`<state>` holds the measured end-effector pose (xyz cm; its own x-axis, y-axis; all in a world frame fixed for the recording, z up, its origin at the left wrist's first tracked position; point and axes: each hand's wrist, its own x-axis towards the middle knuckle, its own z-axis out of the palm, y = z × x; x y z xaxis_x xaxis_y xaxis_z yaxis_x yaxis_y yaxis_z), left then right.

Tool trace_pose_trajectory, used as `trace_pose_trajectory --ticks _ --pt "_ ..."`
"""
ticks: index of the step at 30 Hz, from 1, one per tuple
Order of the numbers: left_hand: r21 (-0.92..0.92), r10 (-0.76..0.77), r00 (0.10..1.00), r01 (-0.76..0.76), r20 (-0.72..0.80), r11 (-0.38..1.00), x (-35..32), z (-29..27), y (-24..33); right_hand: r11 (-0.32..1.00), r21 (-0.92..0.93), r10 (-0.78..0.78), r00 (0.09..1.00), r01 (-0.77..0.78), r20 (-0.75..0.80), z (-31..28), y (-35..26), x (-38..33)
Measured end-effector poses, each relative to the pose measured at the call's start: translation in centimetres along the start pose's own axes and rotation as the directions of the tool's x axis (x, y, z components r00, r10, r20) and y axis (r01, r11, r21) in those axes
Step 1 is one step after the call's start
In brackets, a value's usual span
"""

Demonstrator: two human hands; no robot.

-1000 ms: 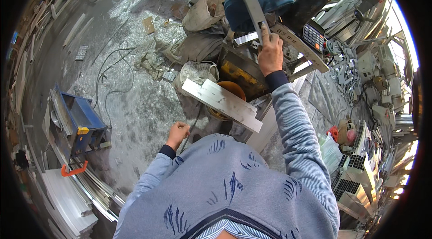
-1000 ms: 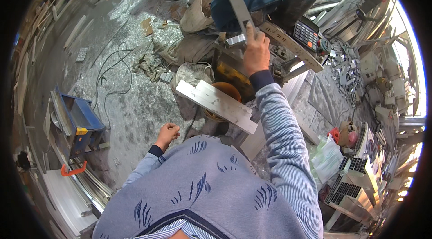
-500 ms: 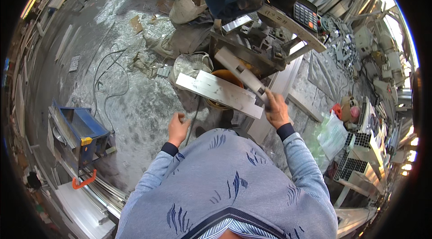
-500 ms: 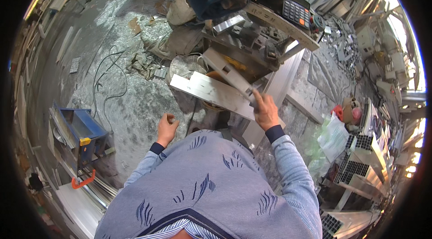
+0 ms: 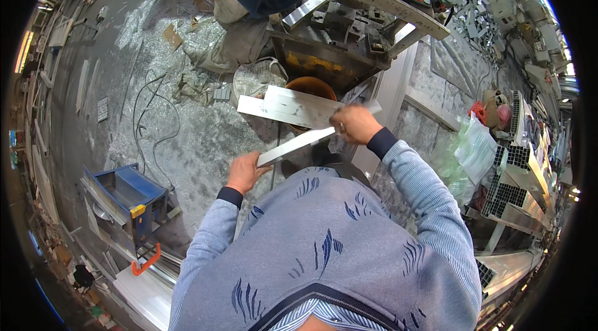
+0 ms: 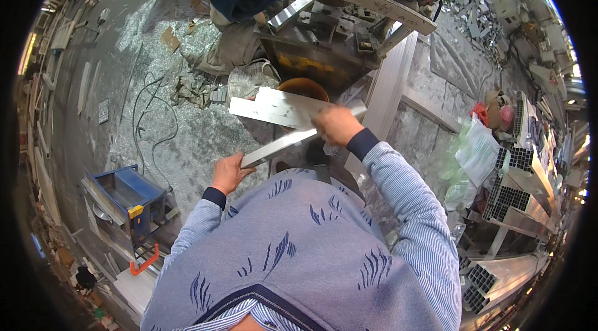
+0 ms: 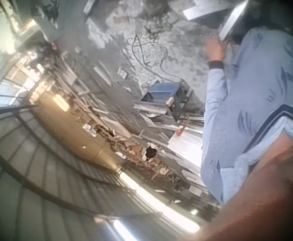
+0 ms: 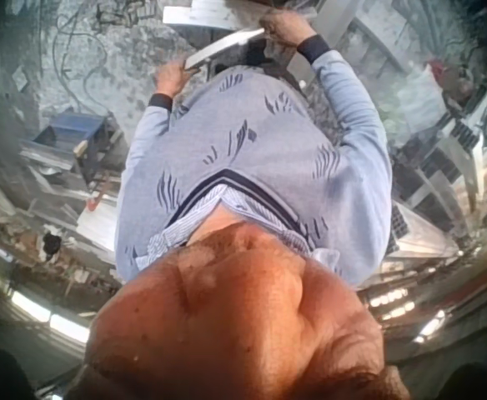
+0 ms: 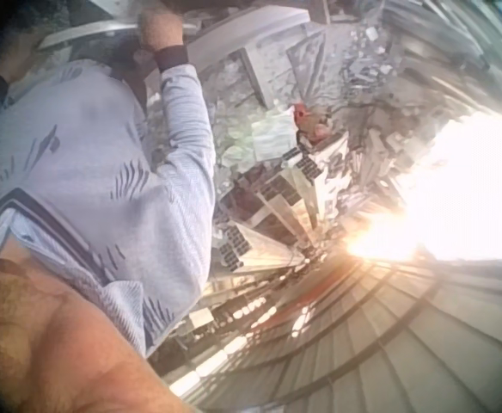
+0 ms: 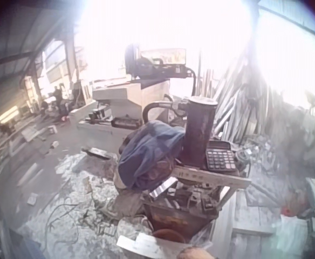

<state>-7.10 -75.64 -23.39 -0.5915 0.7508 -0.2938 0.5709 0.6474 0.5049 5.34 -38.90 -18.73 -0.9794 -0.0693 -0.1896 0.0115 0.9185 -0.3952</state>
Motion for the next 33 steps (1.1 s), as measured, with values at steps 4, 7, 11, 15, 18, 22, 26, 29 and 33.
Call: trace_pose_trajectory --ticks 4,7,11,15,18,22,26,29,33 --pt "-0.406 -0.203 0.932 0.318 0.301 0.857 0.7 2.5 0.8 0.952 0.200 0.300 0.836 -0.231 -0.460 2.0 3.2 1.6" --pt "-0.623 -0.216 0.851 0.502 0.478 0.600 1.9 4.7 1.4 0.731 0.573 0.670 0.552 -0.372 -0.497 6.0 3.7 2.8" --pt "-0.722 -0.234 0.846 0.532 0.480 0.442 2.8 7.5 3.3 0.188 0.929 0.837 0.547 -0.318 0.018 9.0 4.7 5.3" --pt "-0.735 -0.173 0.870 0.485 0.462 0.474 3.3 8.4 5.2 -0.102 0.991 0.641 0.755 -0.091 0.135 8.2 5.0 7.9" --pt "-0.762 -0.161 0.841 0.538 0.517 0.361 4.0 8.8 6.0 -0.088 0.990 0.651 0.746 -0.107 0.138 7.2 5.1 9.6" --pt "-0.760 -0.150 0.809 0.586 0.569 0.280 4.5 10.1 6.0 -0.130 0.981 0.635 0.747 -0.146 0.195 7.0 5.7 10.0" --pt "-0.778 -0.169 0.849 0.528 0.502 0.340 4.6 11.6 5.8 -0.098 0.987 0.646 0.746 -0.129 0.161 7.3 6.2 9.9" --pt "-0.779 -0.202 0.888 0.460 0.413 0.427 5.5 12.2 6.3 -0.117 0.990 0.651 0.747 -0.083 0.140 7.0 6.7 10.2" --pt "-0.770 -0.270 0.868 0.495 0.417 0.404 8.5 11.9 6.9 -0.058 0.997 0.644 0.761 -0.057 0.081 6.2 8.6 11.5"
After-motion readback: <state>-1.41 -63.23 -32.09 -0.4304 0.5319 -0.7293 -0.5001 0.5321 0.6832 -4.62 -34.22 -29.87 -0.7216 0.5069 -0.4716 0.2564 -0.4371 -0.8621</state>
